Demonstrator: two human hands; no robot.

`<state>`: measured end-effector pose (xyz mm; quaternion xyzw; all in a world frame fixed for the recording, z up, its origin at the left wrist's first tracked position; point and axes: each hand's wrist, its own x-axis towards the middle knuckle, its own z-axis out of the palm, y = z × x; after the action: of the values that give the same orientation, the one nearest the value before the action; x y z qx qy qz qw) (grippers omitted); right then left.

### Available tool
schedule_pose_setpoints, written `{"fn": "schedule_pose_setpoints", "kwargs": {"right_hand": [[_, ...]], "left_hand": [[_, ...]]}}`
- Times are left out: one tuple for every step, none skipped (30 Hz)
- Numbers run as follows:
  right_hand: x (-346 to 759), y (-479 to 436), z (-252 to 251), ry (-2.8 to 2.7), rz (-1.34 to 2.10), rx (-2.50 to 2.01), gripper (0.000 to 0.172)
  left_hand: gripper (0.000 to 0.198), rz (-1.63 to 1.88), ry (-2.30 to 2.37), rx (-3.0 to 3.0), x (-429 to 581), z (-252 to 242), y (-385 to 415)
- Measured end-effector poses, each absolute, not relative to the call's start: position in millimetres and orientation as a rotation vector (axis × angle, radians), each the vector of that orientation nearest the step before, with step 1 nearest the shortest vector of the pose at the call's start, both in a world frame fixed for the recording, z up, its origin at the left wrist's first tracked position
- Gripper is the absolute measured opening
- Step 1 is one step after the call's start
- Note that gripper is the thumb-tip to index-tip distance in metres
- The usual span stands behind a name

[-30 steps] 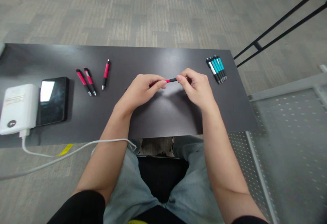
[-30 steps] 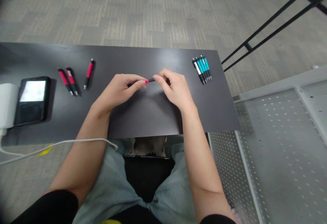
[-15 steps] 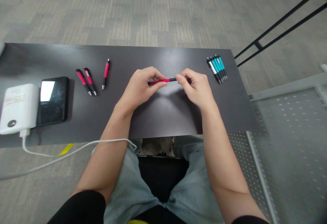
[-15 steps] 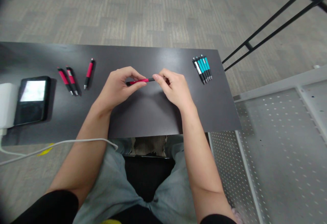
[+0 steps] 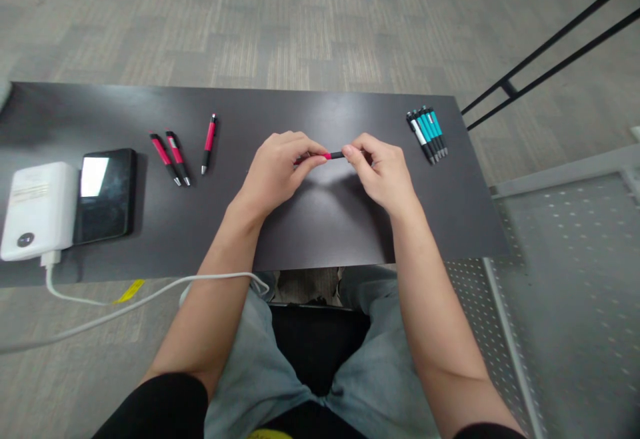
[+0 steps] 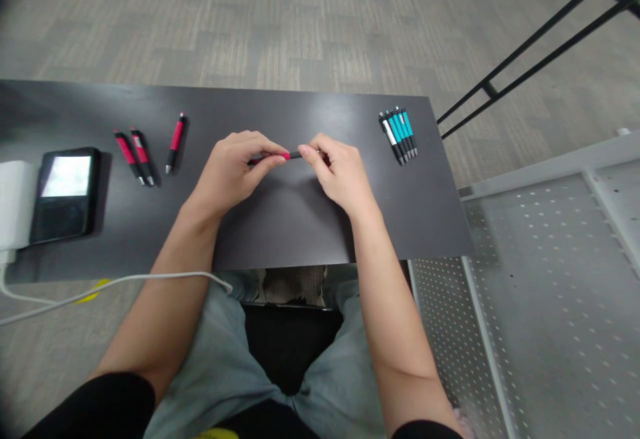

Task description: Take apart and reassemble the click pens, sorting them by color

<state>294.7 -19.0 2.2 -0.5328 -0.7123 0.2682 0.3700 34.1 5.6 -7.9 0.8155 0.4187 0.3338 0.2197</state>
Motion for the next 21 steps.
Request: {"fn": "schedule_pose_setpoints", "kwargs": {"right_hand": [[294, -19, 2, -1.827, 0.688, -1.365, 0.073], [293, -19, 2, -1.829, 0.688, -1.363, 0.074], [292, -19, 3, -1.828, 0.688, -1.362, 0.074], [290, -19, 3, -1.824, 0.689, -1.362, 0.075], [289, -19, 4, -1.820, 0.695, -1.363, 0.075], [288, -18, 4, -1.817, 0.707, -1.362, 0.076], [286, -18, 4, -1.812, 0.725, -1.358, 0.076], [285, -17, 4, -1.804, 0.747, -1.352, 0.077], [282, -15, 3, -1.793, 0.773, -1.346, 0.078], [279, -14, 2, -1.781, 0.803, -1.340, 0.079], [276, -12, 1, -1.766, 0.831, -1.336, 0.079], [272, -10, 0, -1.751, 0.855, -1.335, 0.079], [267, -9, -2, -1.745, 0.874, -1.337, 0.078], [262, -8, -3, -1.754, 0.885, -1.337, 0.076], [256, -8, -3, -1.783, 0.885, -1.330, 0.074], [250, -8, -4, -1.833, 0.874, -1.315, 0.071], [242, -10, -5, -1.902, 0.856, -1.292, 0.066], [234, -13, -5, -1.986, 0.831, -1.261, 0.059], [225, -16, -6, -2.077, 0.799, -1.225, 0.049], [216, -19, -7, -2.165, 0.759, -1.191, 0.037], [207, -22, -7, -2.249, 0.713, -1.161, 0.026]], "left_hand": [[0.024, 0.922, 1.167, 2.275, 34, -8, 5], [0.024, 0.923, 1.177, 2.292, 34, -8, 3], [0.025, 0.927, 1.188, 2.308, 35, -8, 2], [0.025, 0.931, 1.198, 2.323, 34, -8, 1], [0.025, 0.936, 1.206, 2.335, 34, -7, 0], [0.025, 0.940, 1.210, 2.345, 33, -7, -1], [0.025, 0.941, 1.208, 2.352, 30, -5, -2], [0.025, 0.938, 1.200, 2.354, 27, -4, -2], [0.025, 0.934, 1.192, 2.349, 23, -2, -3], [0.025, 0.932, 1.188, 2.337, 17, 0, -2], [0.025, 0.937, 1.195, 2.316, 10, 3, -2], [0.025, 0.952, 1.216, 2.288, 1, 5, -2], [0.024, 0.980, 1.249, 2.252, -9, 7, -1], [0.022, 1.018, 1.291, 2.211, -19, 8, -1], [0.020, 1.064, 1.338, 2.166, -30, 9, 0], [0.018, 1.106, 1.380, 2.124, -41, 9, 0], [0.016, 1.143, 1.419, 2.088, -51, 9, 0], [0.016, 1.172, 1.453, 2.062, -60, 8, 1], [0.016, 1.188, 1.479, 2.044, -67, 6, 1], [0.016, 1.197, 1.499, 2.034, -73, 5, 1], [0.017, 1.202, 1.511, 2.028, -78, 4, 2]]}}
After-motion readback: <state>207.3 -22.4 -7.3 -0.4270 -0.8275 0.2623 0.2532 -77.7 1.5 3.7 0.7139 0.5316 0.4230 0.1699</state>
